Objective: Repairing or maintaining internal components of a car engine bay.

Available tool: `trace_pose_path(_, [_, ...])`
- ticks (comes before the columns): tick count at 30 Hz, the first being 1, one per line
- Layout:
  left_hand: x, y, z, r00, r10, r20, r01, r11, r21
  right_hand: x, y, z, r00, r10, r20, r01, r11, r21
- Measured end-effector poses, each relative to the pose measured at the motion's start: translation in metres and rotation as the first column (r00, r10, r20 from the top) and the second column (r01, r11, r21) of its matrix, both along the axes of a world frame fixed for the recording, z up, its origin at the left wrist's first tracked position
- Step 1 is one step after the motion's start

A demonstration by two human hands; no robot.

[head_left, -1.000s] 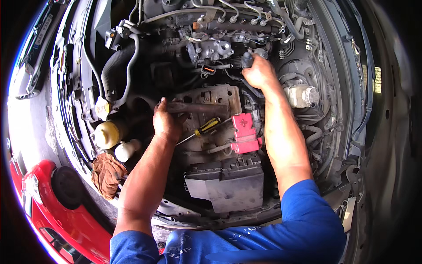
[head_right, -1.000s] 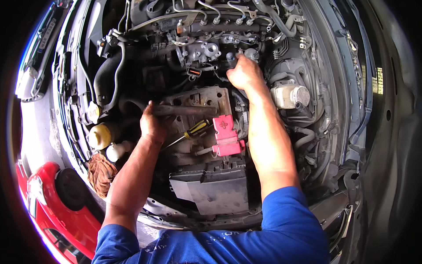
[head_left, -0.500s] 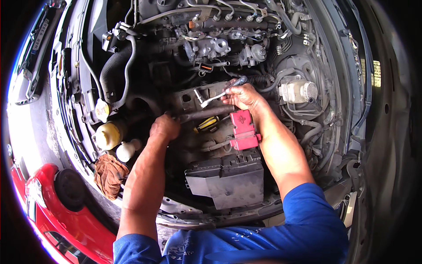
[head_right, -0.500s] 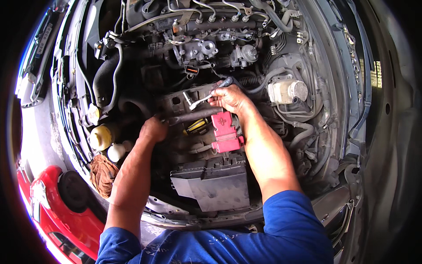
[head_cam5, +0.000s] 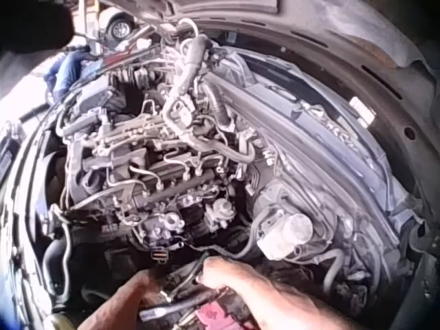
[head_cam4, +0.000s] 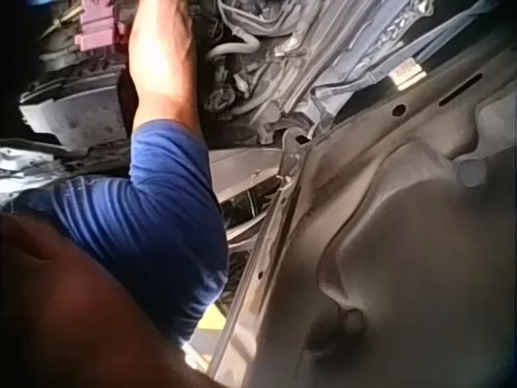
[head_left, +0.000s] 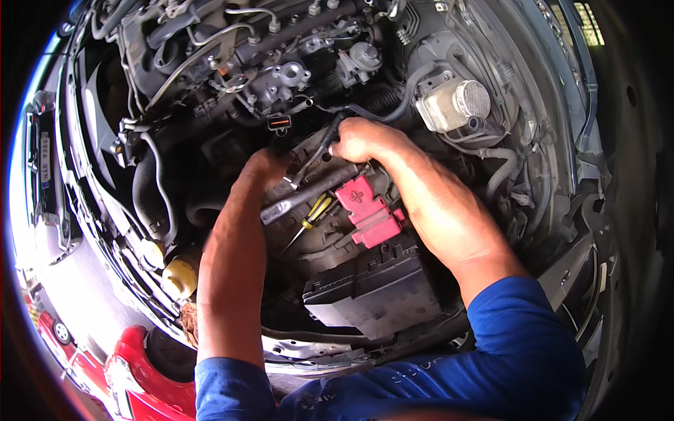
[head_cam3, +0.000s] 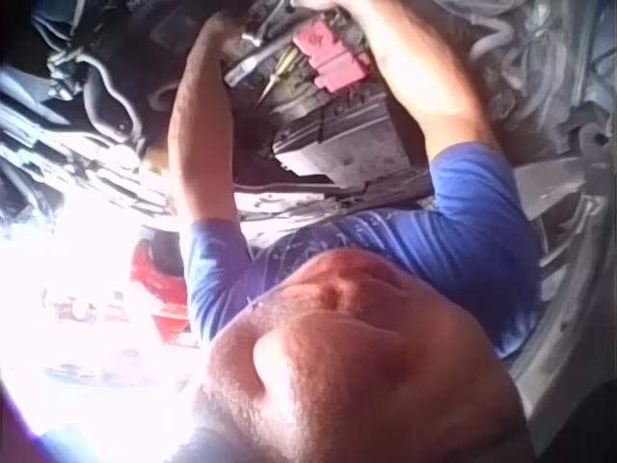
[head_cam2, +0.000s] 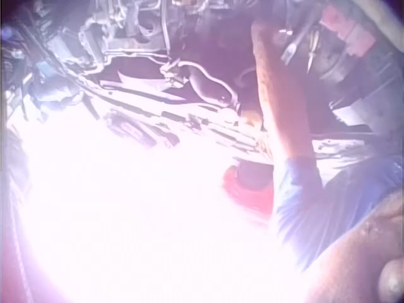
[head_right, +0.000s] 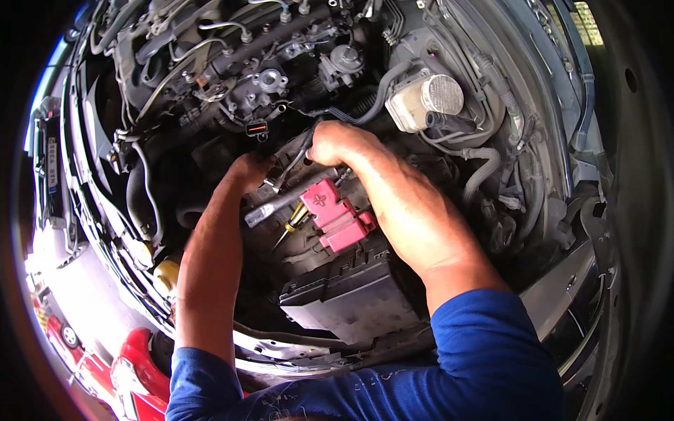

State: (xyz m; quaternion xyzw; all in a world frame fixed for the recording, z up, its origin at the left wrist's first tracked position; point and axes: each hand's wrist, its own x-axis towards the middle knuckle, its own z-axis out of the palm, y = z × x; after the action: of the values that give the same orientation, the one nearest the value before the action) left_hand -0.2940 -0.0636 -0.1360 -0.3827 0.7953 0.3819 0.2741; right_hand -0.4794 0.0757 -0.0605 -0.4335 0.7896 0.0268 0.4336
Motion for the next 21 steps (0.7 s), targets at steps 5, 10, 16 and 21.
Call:
trace_pose_path(5, [-0.008,-0.022,-0.02,0.971,-0.199,0.135,0.181,0.974,0.135,-0.001,0.006,-0.017,0.995,0.051,-0.084,-0.032,0.976,0.217])
trace_pose_path(10, [-0.003,-0.028,-0.036,0.974,-0.211,0.083,0.187,0.955,0.231,-0.003,0.018,-0.031,0.993,-0.032,-0.117,0.049,0.988,0.147])
trace_pose_path(16, [-0.002,-0.017,-0.042,0.978,-0.204,0.048,0.199,0.977,0.08,-0.021,0.023,-0.049,0.982,-0.119,-0.145,0.118,0.993,-0.016])
trace_pose_path(21, [-0.008,0.003,-0.007,0.954,-0.041,0.296,0.038,0.999,0.014,-0.031,0.018,-0.065,0.988,-0.129,-0.082,0.128,0.992,-0.009])
